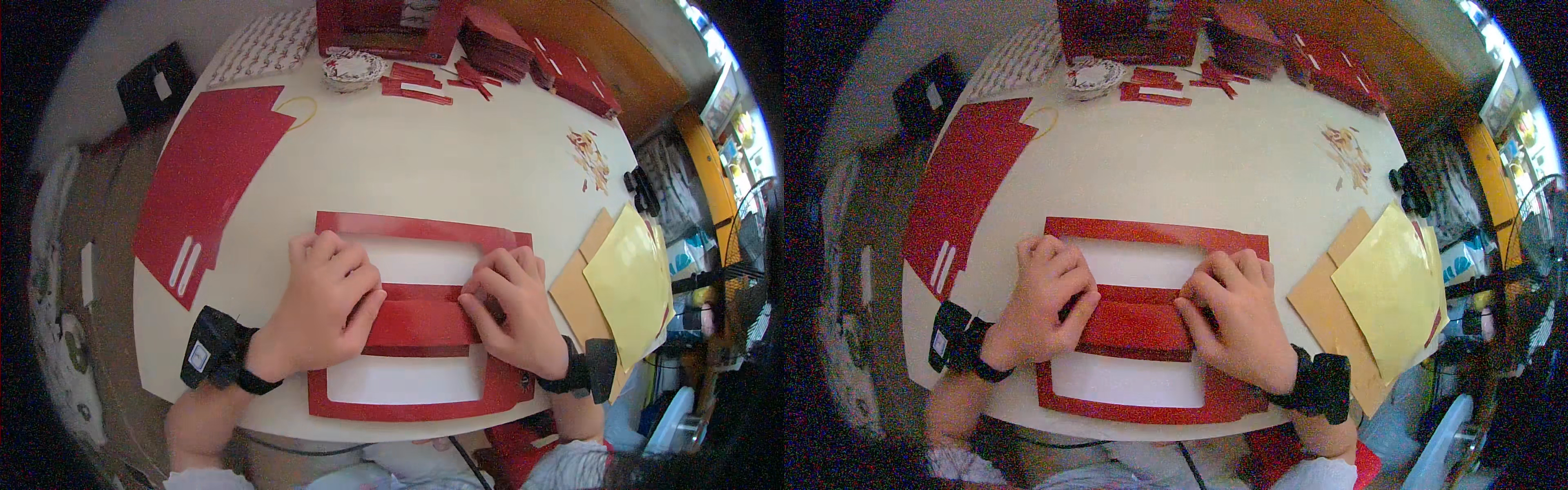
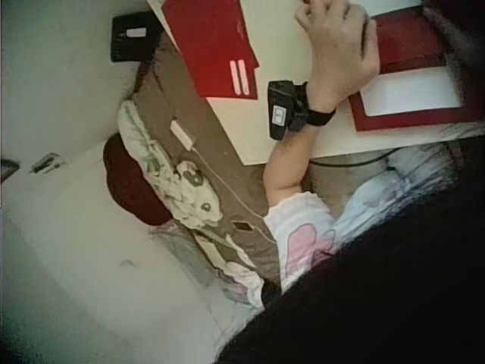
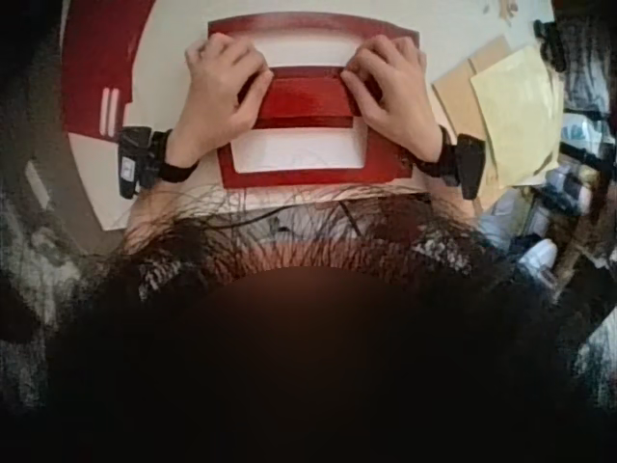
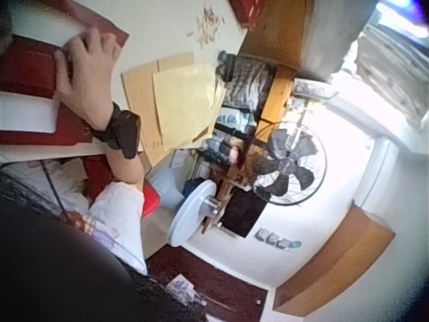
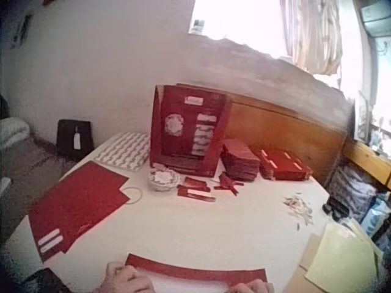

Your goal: The recorder is folding and assembling paper money wallets/envelopes.

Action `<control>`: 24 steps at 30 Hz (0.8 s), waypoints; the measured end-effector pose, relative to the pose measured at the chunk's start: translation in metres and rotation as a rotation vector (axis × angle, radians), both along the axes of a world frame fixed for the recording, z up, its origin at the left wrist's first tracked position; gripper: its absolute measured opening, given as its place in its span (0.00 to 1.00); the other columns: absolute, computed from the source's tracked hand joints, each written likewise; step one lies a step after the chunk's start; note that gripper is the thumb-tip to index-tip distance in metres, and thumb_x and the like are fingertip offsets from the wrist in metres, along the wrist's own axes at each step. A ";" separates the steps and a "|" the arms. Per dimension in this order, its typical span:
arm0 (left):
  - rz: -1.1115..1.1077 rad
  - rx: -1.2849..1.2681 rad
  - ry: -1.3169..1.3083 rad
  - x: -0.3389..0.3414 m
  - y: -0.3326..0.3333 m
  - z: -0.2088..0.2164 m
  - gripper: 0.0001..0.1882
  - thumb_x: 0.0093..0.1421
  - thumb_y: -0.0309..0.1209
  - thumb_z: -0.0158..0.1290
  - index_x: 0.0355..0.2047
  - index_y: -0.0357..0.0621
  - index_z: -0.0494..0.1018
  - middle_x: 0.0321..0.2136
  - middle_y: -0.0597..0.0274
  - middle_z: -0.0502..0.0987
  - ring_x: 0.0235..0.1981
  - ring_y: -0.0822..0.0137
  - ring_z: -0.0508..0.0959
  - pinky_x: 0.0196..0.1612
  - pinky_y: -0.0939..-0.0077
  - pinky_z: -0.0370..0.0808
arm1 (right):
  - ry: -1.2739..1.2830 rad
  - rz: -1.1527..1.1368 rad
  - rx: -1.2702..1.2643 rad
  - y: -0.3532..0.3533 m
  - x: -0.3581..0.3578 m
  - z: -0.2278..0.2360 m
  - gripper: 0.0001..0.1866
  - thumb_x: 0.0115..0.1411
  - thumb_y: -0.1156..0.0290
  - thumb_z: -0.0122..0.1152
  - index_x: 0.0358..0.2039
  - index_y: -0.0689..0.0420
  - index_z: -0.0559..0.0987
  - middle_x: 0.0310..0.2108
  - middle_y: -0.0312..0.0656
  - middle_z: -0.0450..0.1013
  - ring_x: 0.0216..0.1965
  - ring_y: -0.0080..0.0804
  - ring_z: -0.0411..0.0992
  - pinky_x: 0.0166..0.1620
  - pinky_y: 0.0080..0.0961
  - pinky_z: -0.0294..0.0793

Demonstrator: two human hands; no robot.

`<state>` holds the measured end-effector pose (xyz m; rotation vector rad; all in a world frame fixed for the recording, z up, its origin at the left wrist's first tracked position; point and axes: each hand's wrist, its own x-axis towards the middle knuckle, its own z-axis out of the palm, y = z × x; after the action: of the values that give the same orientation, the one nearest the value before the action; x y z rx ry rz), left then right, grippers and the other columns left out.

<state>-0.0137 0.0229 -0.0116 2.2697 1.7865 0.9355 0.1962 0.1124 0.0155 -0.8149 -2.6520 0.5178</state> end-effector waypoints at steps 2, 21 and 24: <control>-0.002 0.012 -0.016 0.002 0.001 0.000 0.05 0.44 0.27 0.51 0.19 0.43 0.66 0.23 0.61 0.66 0.32 0.60 0.63 0.42 0.63 0.54 | -0.014 0.006 0.012 0.000 0.001 0.002 0.05 0.47 0.70 0.57 0.24 0.56 0.71 0.29 0.39 0.64 0.35 0.39 0.60 0.40 0.34 0.57; -0.074 0.070 0.012 0.007 -0.002 -0.001 0.06 0.45 0.27 0.52 0.20 0.43 0.65 0.22 0.61 0.66 0.31 0.60 0.65 0.42 0.63 0.56 | -0.036 0.072 -0.042 0.002 0.002 0.003 0.06 0.46 0.71 0.59 0.23 0.55 0.71 0.23 0.38 0.66 0.31 0.37 0.62 0.38 0.32 0.57; -0.084 0.073 0.005 0.007 -0.001 -0.003 0.06 0.45 0.27 0.52 0.20 0.42 0.65 0.22 0.61 0.66 0.31 0.60 0.65 0.41 0.63 0.56 | -0.035 0.063 -0.042 0.002 0.003 0.003 0.06 0.46 0.71 0.59 0.23 0.55 0.71 0.23 0.38 0.66 0.30 0.37 0.62 0.38 0.31 0.57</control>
<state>-0.0064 0.0222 -0.0142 2.3720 1.6716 0.9956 0.1987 0.1142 0.0187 -0.7615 -2.7152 0.5827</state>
